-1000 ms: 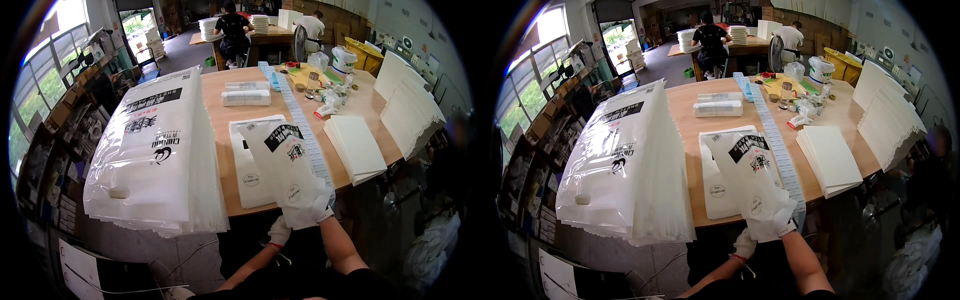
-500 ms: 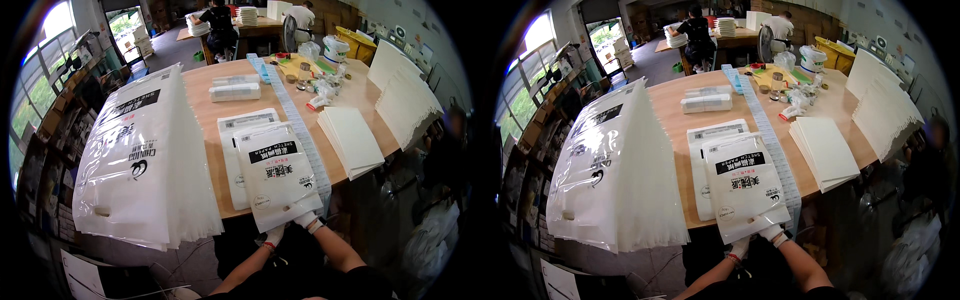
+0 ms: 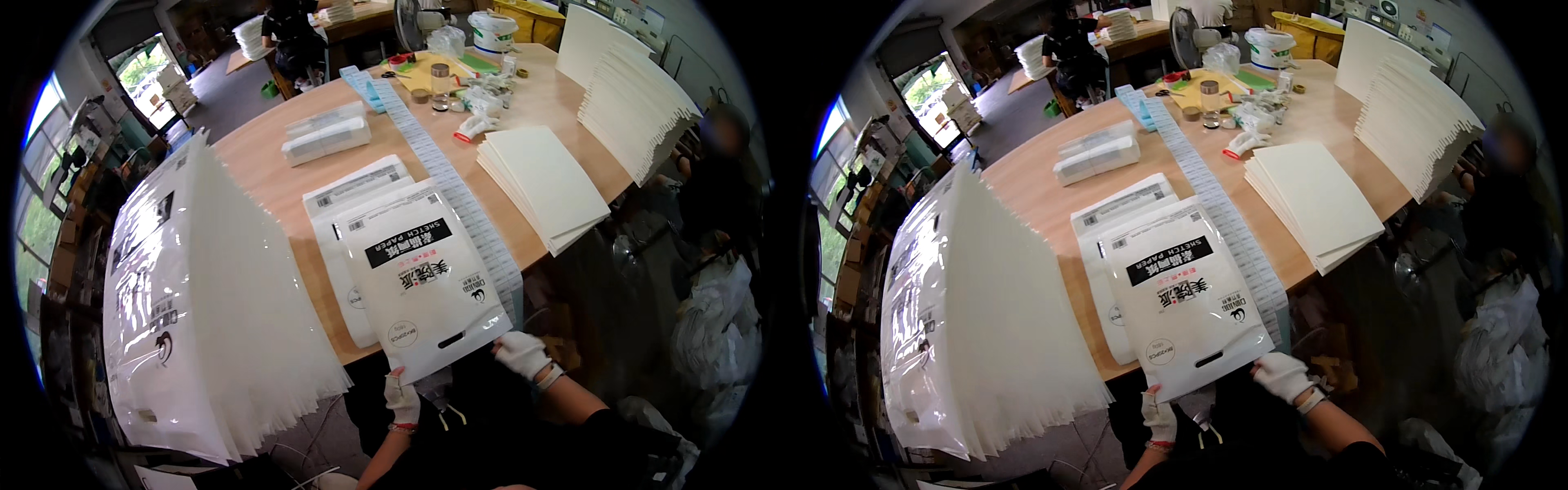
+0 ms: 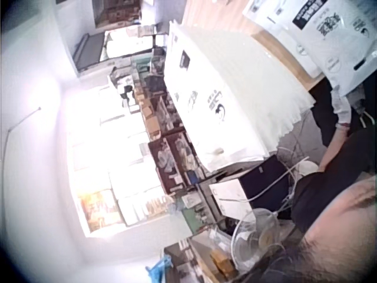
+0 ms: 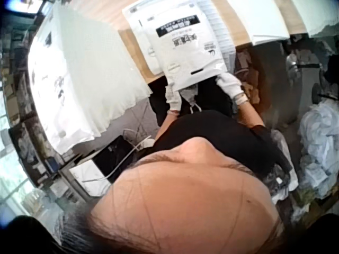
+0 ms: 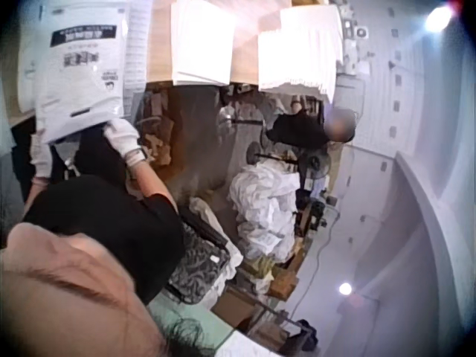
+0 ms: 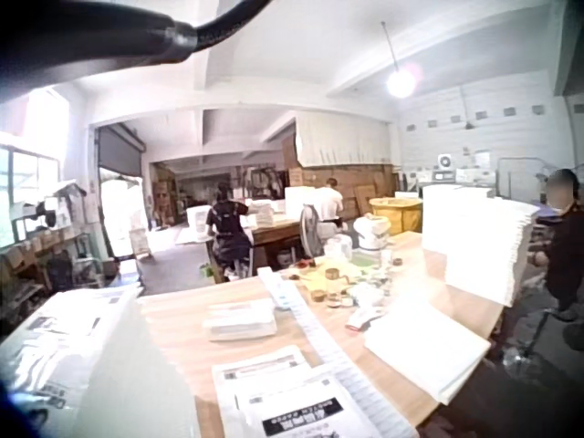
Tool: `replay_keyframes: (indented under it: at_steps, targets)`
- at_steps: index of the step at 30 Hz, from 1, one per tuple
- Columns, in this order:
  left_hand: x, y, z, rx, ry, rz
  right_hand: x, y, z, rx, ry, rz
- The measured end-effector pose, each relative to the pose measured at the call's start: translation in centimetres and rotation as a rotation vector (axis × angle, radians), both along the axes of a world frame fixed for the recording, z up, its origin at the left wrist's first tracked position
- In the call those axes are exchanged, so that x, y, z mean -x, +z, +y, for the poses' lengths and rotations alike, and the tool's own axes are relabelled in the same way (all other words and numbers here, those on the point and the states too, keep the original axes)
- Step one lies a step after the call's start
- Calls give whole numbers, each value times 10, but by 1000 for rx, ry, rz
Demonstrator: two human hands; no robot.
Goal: The person packs stacks of white paper into white plastic bags labeled 'CHINJOO'. They repeatedly pick up a stack of paper, insert it into a bag, and place the filled bag on a pile on the table. The process is repetitive and performed by hand.
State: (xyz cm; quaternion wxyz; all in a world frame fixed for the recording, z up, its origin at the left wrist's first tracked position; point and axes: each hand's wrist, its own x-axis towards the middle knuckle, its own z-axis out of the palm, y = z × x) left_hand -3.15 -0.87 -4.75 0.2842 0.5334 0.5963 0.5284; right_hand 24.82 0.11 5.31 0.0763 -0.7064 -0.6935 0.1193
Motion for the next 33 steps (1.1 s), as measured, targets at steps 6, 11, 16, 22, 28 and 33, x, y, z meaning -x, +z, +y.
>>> replay_keyframes:
  at_steps: [6, 11, 16, 22, 28, 33]
  targets:
    - [11, 40, -8, 70, -263, 112, -29, -11, 19, 296, -498, 662]
    - [15, 38, -18, 88, -285, 217, -51, -16, -5, 360, -585, 737]
    - [19, 83, -15, 225, -382, 474, -92, -82, 24, -55, -566, 518]
    - [-69, 83, 46, 115, -721, 60, -108, -43, 33, 200, -474, 853]
    - [-198, 60, 94, 1147, -903, -1034, -92, 27, 34, 65, -474, 1027]
    - [-214, 114, 100, 1088, -776, -1025, -97, 39, 29, -280, -11, 374]
